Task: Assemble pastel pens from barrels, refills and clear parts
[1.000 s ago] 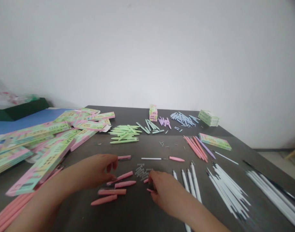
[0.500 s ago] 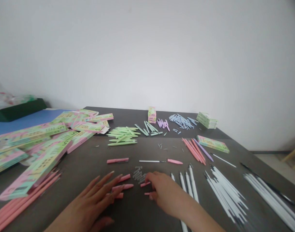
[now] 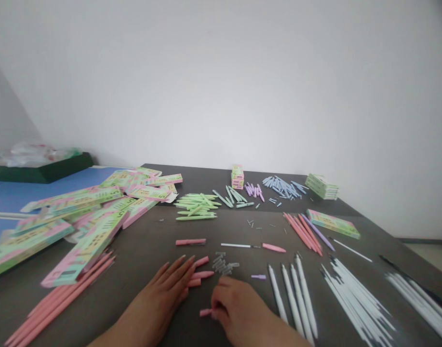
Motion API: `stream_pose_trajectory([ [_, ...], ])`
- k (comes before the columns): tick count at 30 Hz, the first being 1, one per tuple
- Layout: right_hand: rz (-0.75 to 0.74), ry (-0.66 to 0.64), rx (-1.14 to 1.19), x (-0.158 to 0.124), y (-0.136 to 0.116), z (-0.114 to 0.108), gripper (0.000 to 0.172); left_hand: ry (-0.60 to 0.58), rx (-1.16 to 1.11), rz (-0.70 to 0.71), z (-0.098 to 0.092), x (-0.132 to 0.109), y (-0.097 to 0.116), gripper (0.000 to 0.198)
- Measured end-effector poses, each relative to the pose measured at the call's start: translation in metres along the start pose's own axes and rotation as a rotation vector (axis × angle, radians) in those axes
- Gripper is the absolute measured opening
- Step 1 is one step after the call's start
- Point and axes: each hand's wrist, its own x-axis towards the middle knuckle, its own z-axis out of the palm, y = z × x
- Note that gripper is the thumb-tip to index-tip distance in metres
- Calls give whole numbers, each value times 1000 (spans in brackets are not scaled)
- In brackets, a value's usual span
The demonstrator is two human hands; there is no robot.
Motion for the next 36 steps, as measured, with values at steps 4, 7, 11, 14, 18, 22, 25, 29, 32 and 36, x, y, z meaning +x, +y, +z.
stream_pose_trajectory([
  [4, -123, 78, -168, 10, -6, 24, 11, -61, 9, -26, -5, 6, 3, 49],
  [7, -269, 229, -342, 17, -8, 42, 8, -71, -22, -16, -6, 11, 1, 53],
  [11, -496, 458, -506, 27, -12, 60, 9, -44, -74, 21, -5, 12, -4, 56],
  [14, -519, 524, -561, 34, -17, 66, 12, -40, -114, 21, -4, 9, -7, 67],
  [18, -461, 538, -619, 39, -21, 69, 20, -44, -161, 0, -5, 6, -7, 70],
  [22, -480, 518, -605, 33, -19, 63, 23, -20, -189, -8, -8, 4, -5, 63],
  [25, -449, 517, -537, 22, -13, 53, 16, 20, -198, -2, -7, 2, -8, 58],
  [29, -305, 431, -481, 8, -5, 42, 13, 61, -224, -36, -5, 1, -18, 52],
  [32, -246, 344, -471, 6, -5, 40, 13, 82, -213, -67, -7, 1, -24, 48],
  [36, -206, 295, -477, 16, -15, 42, 11, 55, -141, -65, -10, 2, -23, 46],
])
